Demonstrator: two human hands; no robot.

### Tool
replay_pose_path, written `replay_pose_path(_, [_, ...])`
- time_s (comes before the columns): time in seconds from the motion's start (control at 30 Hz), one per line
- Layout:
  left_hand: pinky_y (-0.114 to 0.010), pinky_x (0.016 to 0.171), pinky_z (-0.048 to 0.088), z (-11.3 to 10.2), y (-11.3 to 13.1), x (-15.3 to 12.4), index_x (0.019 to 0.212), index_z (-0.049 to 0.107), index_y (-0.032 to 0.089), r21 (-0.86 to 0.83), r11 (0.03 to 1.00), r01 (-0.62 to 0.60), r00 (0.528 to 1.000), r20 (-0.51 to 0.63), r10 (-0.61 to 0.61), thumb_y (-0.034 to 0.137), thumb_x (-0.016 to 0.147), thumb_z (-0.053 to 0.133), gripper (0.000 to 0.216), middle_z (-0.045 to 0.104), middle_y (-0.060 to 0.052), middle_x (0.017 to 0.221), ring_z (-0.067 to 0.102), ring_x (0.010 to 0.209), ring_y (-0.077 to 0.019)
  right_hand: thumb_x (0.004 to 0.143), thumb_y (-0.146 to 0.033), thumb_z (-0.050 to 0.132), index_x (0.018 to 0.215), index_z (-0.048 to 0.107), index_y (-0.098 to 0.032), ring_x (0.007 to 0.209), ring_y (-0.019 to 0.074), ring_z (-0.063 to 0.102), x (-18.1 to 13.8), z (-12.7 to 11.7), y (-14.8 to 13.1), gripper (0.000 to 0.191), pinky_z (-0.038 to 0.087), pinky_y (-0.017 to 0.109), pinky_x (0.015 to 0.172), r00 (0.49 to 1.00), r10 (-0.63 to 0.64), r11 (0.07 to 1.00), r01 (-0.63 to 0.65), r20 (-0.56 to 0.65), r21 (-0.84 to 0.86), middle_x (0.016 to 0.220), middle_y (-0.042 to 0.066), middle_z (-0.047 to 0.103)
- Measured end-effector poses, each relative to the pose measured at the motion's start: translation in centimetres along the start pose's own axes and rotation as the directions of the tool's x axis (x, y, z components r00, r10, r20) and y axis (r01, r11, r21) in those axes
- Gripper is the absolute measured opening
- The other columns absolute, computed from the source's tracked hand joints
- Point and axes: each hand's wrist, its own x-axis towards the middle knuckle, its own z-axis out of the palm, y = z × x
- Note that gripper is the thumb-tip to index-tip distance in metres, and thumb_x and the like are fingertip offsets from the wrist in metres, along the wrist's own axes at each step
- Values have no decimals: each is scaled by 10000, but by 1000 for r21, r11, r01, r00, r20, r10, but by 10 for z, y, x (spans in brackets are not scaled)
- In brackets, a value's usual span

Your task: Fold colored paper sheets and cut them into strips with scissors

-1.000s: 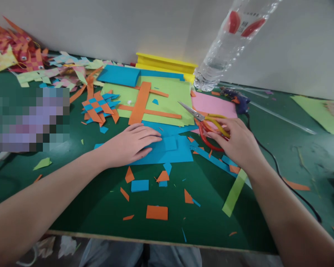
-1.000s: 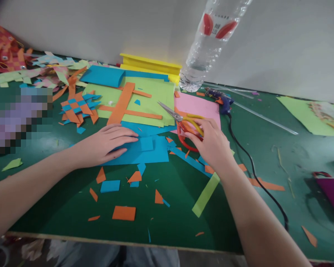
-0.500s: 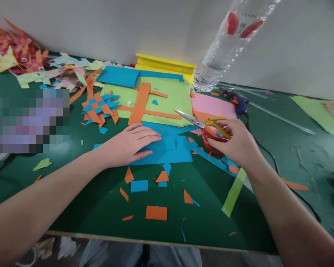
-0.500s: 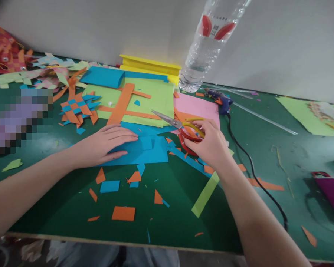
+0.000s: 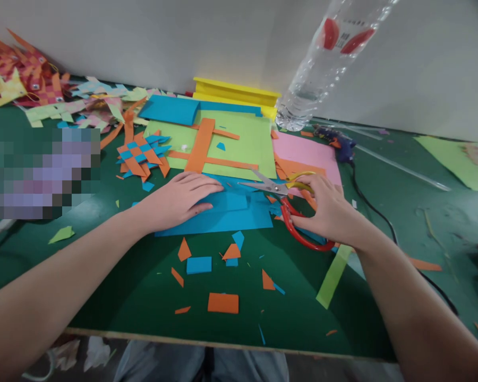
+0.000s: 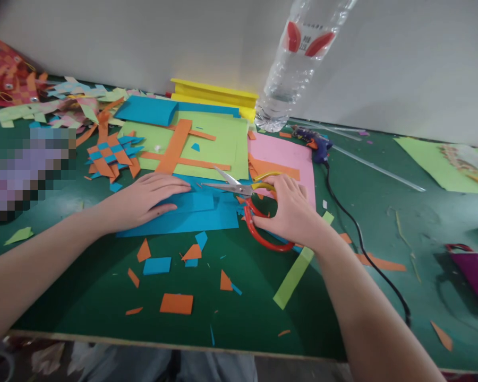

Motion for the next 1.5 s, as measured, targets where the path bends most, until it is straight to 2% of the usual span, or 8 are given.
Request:
replay_pose_path(0.27, [-388,1131,317,-1,2,0,1376,492,162,41,999,6,1000,12,-6,411,1052,298,453,556,-75,1395,466,1301,-216,719,-382,670,1119,531,-251,1197,361,522,-1,-22,8,443,378,551,1019,988,-58,998,59,142,0,1258,112,584])
replay_pose_path(0.5, [-407,1141,308,1,2,0,1373,501,174,26,999,18,1000,16,-19,387,1057,270,445,557,-72,1397,466,1311,-216,725,-398,686,1123,552,-268,1227,333,529,-3,-19,13,439,382,539,1048,969,-111,993,102,219,51,1299,76,586])
replay_pose_path(0.67, [-392,1144,301,3,2,-1,1417,451,174,22,1000,18,1000,13,-18,343,1057,288,430,520,-80,1433,429,1345,-216,711,-338,685,1156,561,-281,1258,327,514,-3,-15,14,466,386,520,1056,960,-195,979,180,199,93,1315,59,591])
replay_pose_path(0.77, [-389,1156,284,4,1,-2,1451,410,236,-4,1000,-4,1000,17,4,297,1059,285,416,467,-46,1485,384,1380,-198,717,-346,677,1173,571,-274,1262,333,514,-3,-15,14,473,392,525,1055,963,-209,976,194,171,100,1301,66,603])
replay_pose_path(0.93, [-408,1183,252,5,0,-2,1410,474,290,-42,998,-52,997,61,55,301,1063,274,400,438,7,1516,329,1419,-187,731,-353,661,1203,570,-268,1273,320,507,-3,-18,11,488,406,529,1056,959,-220,971,199,179,129,1331,74,591])
replay_pose_path(1.1, [-438,1193,244,3,2,-2,1417,486,312,-53,998,-17,994,106,23,357,1052,310,407,337,0,1575,295,1443,-218,738,-398,648,1223,598,-277,1244,344,536,-2,-19,12,503,411,560,1046,960,-230,968,209,161,138,1302,80,614])
replay_pose_path(1.27, [-447,1200,231,4,2,-2,1437,465,323,-38,999,3,991,133,2,327,1050,311,416,324,-2,1582,263,1460,-220,741,-408,647,1275,590,-282,1263,354,529,-2,-18,18,552,424,562,1047,959,-223,972,206,176,110,1333,80,600])
replay_pose_path(1.5, [-458,1201,226,4,2,-2,1470,415,331,-5,1000,15,987,158,-14,327,1050,307,434,276,-3,1604,214,1480,-230,769,-420,643,1260,599,-276,1265,352,534,-2,-17,22,513,409,568,1066,956,-226,974,218,186,66,1353,85,598])
